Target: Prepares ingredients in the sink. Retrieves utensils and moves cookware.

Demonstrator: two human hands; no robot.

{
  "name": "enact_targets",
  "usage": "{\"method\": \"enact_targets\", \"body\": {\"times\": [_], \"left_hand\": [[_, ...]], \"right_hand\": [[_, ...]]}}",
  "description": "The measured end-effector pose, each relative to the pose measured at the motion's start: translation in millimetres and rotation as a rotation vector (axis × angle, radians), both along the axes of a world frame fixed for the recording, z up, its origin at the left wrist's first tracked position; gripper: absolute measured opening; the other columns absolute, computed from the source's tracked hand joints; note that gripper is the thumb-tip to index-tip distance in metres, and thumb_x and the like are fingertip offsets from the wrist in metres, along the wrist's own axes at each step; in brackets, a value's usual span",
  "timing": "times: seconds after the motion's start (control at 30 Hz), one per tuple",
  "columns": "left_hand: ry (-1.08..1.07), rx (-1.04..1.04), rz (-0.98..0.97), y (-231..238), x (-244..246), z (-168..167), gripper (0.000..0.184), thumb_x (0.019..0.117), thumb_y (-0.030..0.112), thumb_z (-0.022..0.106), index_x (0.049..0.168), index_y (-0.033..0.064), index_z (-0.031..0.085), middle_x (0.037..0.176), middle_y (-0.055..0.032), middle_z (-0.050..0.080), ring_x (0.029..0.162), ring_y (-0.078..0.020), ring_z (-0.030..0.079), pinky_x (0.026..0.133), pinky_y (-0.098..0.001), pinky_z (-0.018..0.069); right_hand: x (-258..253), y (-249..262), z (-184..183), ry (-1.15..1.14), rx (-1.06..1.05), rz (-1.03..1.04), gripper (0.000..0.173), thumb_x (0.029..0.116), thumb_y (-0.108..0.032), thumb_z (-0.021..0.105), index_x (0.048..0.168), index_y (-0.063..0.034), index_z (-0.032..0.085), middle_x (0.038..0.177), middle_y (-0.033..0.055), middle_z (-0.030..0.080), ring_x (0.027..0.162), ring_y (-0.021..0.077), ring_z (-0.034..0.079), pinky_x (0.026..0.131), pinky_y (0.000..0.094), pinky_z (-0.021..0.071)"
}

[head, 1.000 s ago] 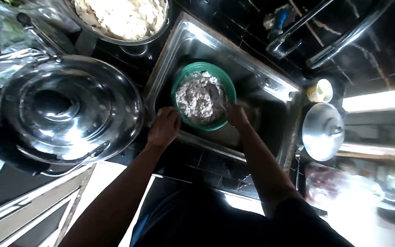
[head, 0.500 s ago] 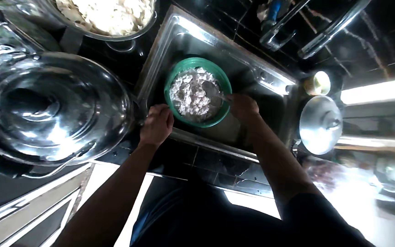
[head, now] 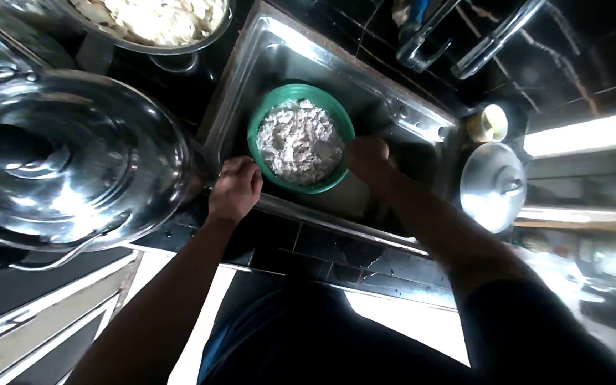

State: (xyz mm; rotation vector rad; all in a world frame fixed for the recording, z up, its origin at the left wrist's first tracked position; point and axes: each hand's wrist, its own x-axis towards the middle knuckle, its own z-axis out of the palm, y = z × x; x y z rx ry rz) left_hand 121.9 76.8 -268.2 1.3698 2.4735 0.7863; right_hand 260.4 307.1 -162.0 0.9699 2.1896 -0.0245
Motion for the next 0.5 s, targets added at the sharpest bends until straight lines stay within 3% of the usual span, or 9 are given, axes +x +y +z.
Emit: {"method": "enact_targets", "body": {"times": [0.1, 0.2, 0.4, 0.5], "left_hand": [[0.037, 0.038, -0.009, -0.5, 0.1, -3.1, 0.026, 0.1036, 0.016, 0.052, 0.107, -0.0021, 0.071, 0.128, -0.0201, 0.067, 0.126, -0.0399, 0.060, 0.105, -0.0527, 0.0499], [0.029, 0.043, -0.013, -0.6, -0.4, -3.2, 0.027, 0.1040, 0.016, 0.052, 0.107, -0.0024, 0.071, 0.128, -0.0201, 0.066, 0.128, -0.0396, 0.059, 0.107, -0.0522, 0.0484], [0.017, 0.064, -0.004, -1.2, -1.4, -2.7, 0.026, 0.1034, 0.016, 0.052, 0.106, -0.0021, 0.071, 0.128, -0.0201, 0.067, 0.127, -0.0391, 0.060, 0.106, -0.0510, 0.0496], [0.010, 0.074, -0.006, -0.3, -1.2, -2.7, 0.027, 0.1037, 0.016, 0.052, 0.106, -0.0023, 0.071, 0.127, -0.0202, 0.067, 0.127, -0.0393, 0.060, 0.106, -0.0516, 0.0496]], "right_hand": [[-13.6, 8.9, 14.1, -0.041, 0.056, -0.002, 0.019, 0.0993, -0.008, 0.057, 0.108, 0.0035, 0.069, 0.115, 0.0268, 0.066, 0.108, 0.0457, 0.065, 0.077, 0.0616, 0.0531], [-21.4, 23.0, -8.7, -0.122, 0.062, 0.003, 0.018, 0.0982, -0.007, 0.058, 0.106, 0.0057, 0.069, 0.115, 0.0272, 0.066, 0.109, 0.0450, 0.065, 0.078, 0.0609, 0.0533], [-16.2, 44.2, -48.9, -0.183, -0.192, 0.125, 0.030, 0.1004, -0.020, 0.061, 0.124, -0.0030, 0.065, 0.127, 0.0260, 0.063, 0.117, 0.0467, 0.061, 0.088, 0.0698, 0.0490], [8.0, 59.2, -74.0, -0.054, -0.414, 0.050, 0.028, 0.1038, -0.026, 0.059, 0.119, -0.0052, 0.071, 0.109, 0.0212, 0.070, 0.097, 0.0383, 0.068, 0.087, 0.0626, 0.0512]]}}
